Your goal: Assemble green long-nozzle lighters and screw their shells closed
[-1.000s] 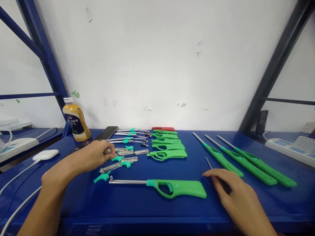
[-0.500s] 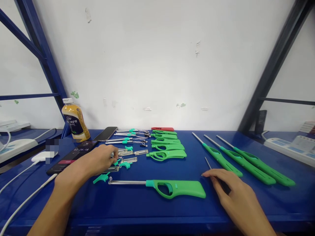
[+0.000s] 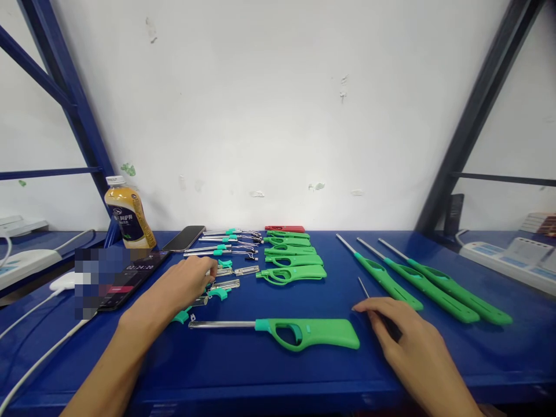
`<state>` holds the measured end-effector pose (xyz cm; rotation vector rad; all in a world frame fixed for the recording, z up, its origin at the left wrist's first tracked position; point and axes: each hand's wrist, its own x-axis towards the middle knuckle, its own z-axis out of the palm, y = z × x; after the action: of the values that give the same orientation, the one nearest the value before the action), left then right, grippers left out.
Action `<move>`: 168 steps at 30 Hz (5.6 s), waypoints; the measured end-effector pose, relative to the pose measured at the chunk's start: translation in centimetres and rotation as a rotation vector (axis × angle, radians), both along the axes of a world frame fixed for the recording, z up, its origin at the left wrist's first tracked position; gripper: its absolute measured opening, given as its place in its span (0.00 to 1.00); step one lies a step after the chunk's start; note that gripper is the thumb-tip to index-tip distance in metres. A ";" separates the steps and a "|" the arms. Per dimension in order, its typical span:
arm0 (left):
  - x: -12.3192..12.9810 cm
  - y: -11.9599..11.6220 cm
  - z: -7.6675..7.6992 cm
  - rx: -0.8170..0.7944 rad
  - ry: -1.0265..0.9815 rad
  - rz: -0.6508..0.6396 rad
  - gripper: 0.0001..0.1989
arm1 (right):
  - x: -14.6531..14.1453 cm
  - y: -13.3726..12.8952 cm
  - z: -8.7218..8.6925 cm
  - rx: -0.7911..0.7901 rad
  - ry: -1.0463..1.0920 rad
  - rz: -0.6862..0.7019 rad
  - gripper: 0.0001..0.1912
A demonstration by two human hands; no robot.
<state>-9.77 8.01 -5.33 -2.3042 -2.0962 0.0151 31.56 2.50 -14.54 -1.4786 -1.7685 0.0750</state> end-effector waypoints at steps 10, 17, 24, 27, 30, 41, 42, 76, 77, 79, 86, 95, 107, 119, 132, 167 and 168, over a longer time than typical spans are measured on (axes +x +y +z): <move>-0.2 0.5 -0.8 -0.021 0.009 -0.015 0.11 | 0.2 0.0 -0.2 -0.024 0.009 0.015 0.16; -0.4 0.5 -1.6 0.011 0.030 -0.033 0.08 | 0.0 0.4 0.0 0.017 0.018 -0.012 0.15; 0.7 -0.4 -1.1 0.029 0.042 -0.034 0.11 | -0.7 -0.7 0.9 0.108 -0.071 0.108 0.14; 1.5 -0.8 -0.5 0.036 0.050 -0.013 0.12 | -1.0 -1.6 1.4 0.063 -0.202 0.280 0.17; 2.2 -1.0 0.3 0.054 0.056 -0.005 0.12 | -1.2 -2.0 1.8 -0.005 -0.261 0.348 0.16; 2.2 -0.5 0.3 0.149 -0.009 -0.136 0.13 | -1.4 -1.8 1.9 0.004 -0.084 0.294 0.17; 2.1 -0.3 0.2 0.160 -0.021 -0.145 0.14 | -1.4 -1.7 1.8 0.013 -0.067 0.281 0.16; 10.1 -5.0 1.0 0.206 -0.517 -0.567 0.10 | -1.4 -1.7 14.0 0.380 0.384 0.055 0.17; 10.4 -5.3 0.9 0.181 -0.516 -0.590 0.10 | -1.9 -1.6 14.6 0.398 0.383 0.059 0.14; 10.6 -5.6 0.8 0.156 -0.486 -0.609 0.10 | -2.9 -1.2 15.0 0.420 0.386 0.120 0.14; 7.8 -5.0 1.9 0.252 -0.481 -0.521 0.12 | -4.3 -0.6 9.1 0.012 -0.242 0.364 0.15; 4.6 -6.1 4.5 0.410 -0.488 -0.400 0.15 | -3.2 0.1 5.2 -0.050 -0.629 0.271 0.14; 4.8 -7.6 6.0 0.560 -0.501 -0.423 0.13 | -2.7 -0.9 6.2 -0.172 -0.435 0.310 0.13; 10.1 -6.5 2.1 0.412 -0.604 -0.666 0.08 | -3.2 -0.3 7.8 -0.183 -0.134 0.417 0.19; 14.7 -6.7 -1.1 0.170 -0.940 -0.548 0.08 | -7.0 -3.5 14.2 0.151 1.345 0.896 0.27; 16.3 -7.8 -1.1 -0.022 -1.203 -0.416 0.08 | -9.2 -2.6 13.7 0.199 1.330 0.963 0.27; 16.5 -7.9 -1.2 -0.029 -1.228 -0.420 0.09 | -9.2 -2.6 13.8 0.189 1.330 0.975 0.27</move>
<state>6.71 0.11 -6.49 -3.0777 -1.6970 -1.7542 22.40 -0.06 -0.78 -0.0881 -1.0810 1.0666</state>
